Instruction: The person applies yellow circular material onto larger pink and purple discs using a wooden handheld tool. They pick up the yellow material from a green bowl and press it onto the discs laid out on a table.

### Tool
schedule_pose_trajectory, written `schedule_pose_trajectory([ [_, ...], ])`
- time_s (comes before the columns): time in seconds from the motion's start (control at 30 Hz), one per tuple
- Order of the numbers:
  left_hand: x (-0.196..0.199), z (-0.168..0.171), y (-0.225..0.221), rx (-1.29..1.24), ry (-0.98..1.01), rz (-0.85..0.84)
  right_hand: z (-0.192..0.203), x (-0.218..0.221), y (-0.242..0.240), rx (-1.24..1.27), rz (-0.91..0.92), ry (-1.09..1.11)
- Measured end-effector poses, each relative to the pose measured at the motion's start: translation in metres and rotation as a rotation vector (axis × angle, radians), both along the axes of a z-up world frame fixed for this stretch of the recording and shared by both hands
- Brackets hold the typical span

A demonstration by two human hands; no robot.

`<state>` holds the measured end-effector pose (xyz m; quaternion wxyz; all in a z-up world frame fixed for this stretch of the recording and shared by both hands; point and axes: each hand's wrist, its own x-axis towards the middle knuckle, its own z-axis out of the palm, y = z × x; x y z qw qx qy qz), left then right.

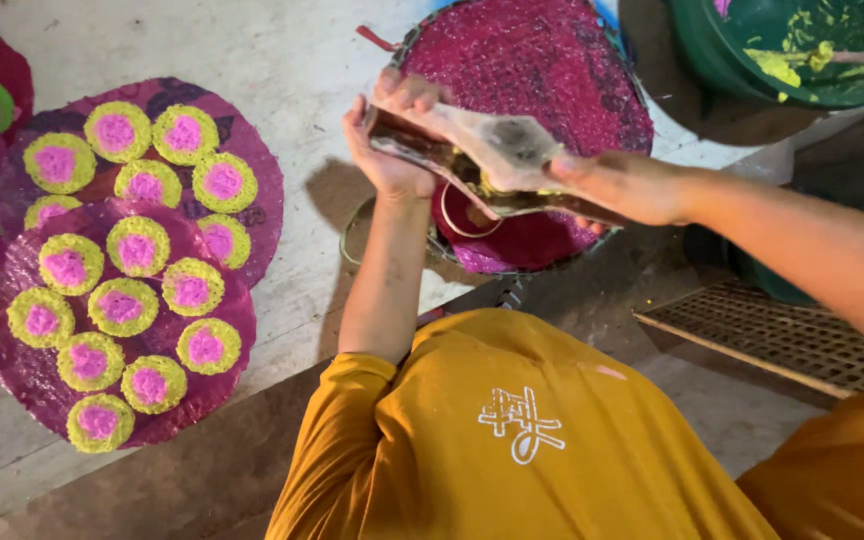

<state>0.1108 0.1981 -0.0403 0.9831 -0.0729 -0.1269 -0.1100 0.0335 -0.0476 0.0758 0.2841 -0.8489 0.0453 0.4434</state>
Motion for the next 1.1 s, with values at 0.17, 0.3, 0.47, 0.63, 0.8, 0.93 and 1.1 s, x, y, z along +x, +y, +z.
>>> schedule_pose_trajectory([
  [0.17, 0.006, -0.015, 0.020, 0.015, -0.040, 0.022, -0.007, 0.000, 0.026, 0.063, 0.054, -0.078],
  [0.3, -0.005, -0.026, 0.012, 0.046, 0.032, 0.035, -0.007, -0.005, 0.023, 0.090, 0.007, -0.042],
  [0.47, -0.003, -0.034, -0.016, 0.061, 0.090, 0.030, 0.000, -0.006, 0.007, 0.001, 0.004, -0.111],
  [0.63, 0.022, -0.028, -0.017, 0.169, 0.011, 0.070, -0.006, -0.007, 0.011, -0.064, 0.003, -0.314],
  [0.8, 0.027, -0.017, 0.007, 0.292, -0.032, 0.116, -0.016, -0.006, 0.027, 0.032, -0.002, -0.386],
  [0.93, 0.016, -0.018, 0.025, 0.248, 0.007, 0.081, -0.023, -0.011, 0.035, 0.149, -0.029, -0.317],
  [1.1, -0.001, -0.027, 0.004, 0.188, 0.085, 0.068, -0.028, -0.018, 0.020, 0.097, -0.066, -0.141],
])
